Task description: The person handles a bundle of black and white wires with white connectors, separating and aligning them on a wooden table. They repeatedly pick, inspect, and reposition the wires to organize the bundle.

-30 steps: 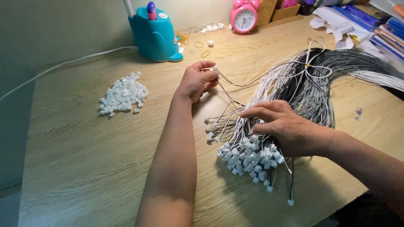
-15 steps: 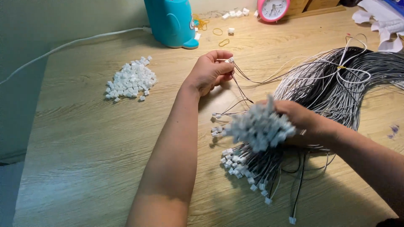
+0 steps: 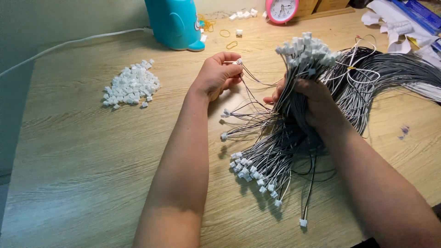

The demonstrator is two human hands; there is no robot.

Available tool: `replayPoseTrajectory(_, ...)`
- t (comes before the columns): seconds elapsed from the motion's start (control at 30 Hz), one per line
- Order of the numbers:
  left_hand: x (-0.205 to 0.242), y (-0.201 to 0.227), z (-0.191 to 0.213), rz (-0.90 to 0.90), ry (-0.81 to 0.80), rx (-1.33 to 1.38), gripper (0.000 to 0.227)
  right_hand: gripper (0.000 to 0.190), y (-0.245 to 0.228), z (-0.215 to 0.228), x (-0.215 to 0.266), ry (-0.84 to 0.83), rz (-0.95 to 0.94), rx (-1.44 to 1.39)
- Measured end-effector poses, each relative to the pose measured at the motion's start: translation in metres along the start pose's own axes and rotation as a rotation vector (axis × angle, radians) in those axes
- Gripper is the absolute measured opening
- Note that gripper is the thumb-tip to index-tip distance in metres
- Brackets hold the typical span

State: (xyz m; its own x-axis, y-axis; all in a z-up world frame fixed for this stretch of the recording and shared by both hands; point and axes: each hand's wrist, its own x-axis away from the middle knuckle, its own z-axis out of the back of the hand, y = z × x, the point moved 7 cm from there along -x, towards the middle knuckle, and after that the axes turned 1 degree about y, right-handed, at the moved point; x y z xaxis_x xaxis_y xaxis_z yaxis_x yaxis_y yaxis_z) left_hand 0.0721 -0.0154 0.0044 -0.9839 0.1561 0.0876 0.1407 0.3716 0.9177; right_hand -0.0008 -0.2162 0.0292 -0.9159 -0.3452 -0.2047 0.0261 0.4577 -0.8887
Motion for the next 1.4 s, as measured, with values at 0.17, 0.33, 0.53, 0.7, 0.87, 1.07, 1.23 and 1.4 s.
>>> replayPoseTrajectory(0.17, 0.002, 0.003, -0.001, 0.003, 0.001, -0.019, 0.040, 0.018, 0.007, 0.013, 0.004, 0.048, -0.021, -0.123)
replayPoseTrajectory(0.33, 0.000, 0.001, -0.001, 0.007, 0.014, -0.021, 0.039, 0.017, 0.006, 0.005, 0.005, 0.062, -0.021, -0.120)
replayPoseTrajectory(0.53, 0.001, 0.001, -0.002, 0.021, 0.008, -0.039, 0.039, 0.016, 0.000, -0.003, 0.005, 0.136, -0.054, -0.154)
replayPoseTrajectory(0.7, 0.006, 0.006, -0.008, 0.029, 0.016, -0.073, 0.038, 0.023, -0.009, -0.003, 0.003, 0.200, -0.156, -0.229)
replayPoseTrajectory(0.87, 0.002, 0.002, -0.004, 0.015, 0.019, -0.068, 0.036, 0.024, -0.010, 0.000, 0.008, 0.265, -0.164, -0.292)
replayPoseTrajectory(1.07, 0.013, 0.011, -0.012, 0.043, 0.011, -0.039, 0.026, 0.025, -0.030, -0.034, 0.020, 0.160, -0.077, 0.397)
replayPoseTrajectory(1.23, 0.008, 0.008, -0.008, 0.018, 0.015, -0.065, 0.027, 0.033, -0.004, -0.051, 0.023, -0.019, 0.080, 1.086)
replayPoseTrajectory(1.4, 0.016, 0.013, -0.011, 0.052, 0.020, -0.065, 0.031, 0.045, -0.013, -0.091, 0.033, -0.227, 0.174, 1.354)
